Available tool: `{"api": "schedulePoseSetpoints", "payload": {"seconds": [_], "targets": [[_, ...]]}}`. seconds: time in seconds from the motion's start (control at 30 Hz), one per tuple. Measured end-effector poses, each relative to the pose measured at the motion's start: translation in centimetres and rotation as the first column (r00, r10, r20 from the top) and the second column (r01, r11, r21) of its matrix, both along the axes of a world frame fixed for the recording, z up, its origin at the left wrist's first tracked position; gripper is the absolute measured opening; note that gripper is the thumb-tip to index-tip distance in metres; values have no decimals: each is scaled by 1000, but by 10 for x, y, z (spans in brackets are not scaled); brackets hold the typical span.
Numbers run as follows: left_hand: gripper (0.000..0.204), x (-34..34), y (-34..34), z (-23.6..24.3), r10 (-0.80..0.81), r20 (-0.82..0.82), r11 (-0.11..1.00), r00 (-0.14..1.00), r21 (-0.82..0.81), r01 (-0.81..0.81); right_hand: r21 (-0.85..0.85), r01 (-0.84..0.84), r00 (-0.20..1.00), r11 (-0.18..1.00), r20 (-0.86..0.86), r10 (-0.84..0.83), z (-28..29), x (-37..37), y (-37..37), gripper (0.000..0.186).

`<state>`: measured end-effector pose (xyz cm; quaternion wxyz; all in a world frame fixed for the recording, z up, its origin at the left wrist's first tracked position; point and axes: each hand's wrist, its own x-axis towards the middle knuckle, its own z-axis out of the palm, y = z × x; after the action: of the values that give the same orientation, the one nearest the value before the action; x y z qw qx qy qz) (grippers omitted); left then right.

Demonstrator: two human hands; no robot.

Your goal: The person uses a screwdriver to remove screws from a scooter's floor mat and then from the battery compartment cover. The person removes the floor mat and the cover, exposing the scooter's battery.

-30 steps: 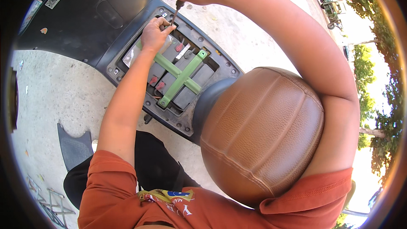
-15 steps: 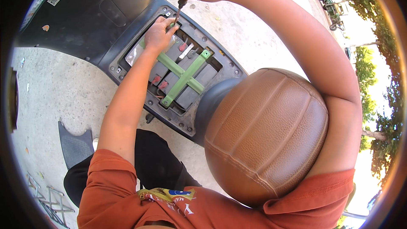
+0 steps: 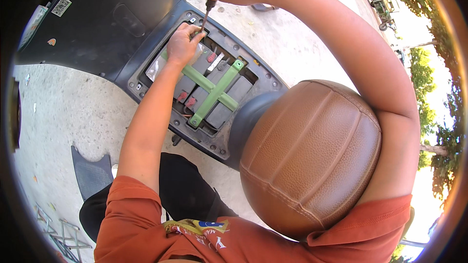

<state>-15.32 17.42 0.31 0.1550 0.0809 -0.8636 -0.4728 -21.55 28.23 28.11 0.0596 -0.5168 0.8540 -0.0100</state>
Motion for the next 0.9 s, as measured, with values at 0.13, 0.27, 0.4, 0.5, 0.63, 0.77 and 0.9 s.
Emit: {"api": "schedulePoseSetpoints", "payload": {"seconds": [0.13,0.27,0.4,0.5,0.63,0.77,0.9], "targets": [[24,2,2,8,75,70,997,995,-26,-74,65,60,989,996,-137,-50,4,15,-14,24],[26,-1,-1,-9,26,-91,999,995,-29,-29,-1,88,994,996,62,-87,-1,6,-6,27],[24,4,-10,-10,99,0,993,995,-57,-99,67,51,997,996,-59,-47,-1,11,-16,25],[23,-6,6,0,29,-23,999,999,-30,-29,184,155,977,971,-171,-124,10,14,-13,22],[27,-7,-4,-16,7,-138,999,990,-39,-12,-7,19,998,1000,54,-19,0,-7,-3,24],[25,-6,-2,-10,62,-54,997,997,-35,-64,61,163,984,985,59,-167,17,22,-13,22],[25,-8,-1,-16,19,-175,1000,984,-22,-23,41,118,990,992,69,-121,9,7,-7,24]]}}
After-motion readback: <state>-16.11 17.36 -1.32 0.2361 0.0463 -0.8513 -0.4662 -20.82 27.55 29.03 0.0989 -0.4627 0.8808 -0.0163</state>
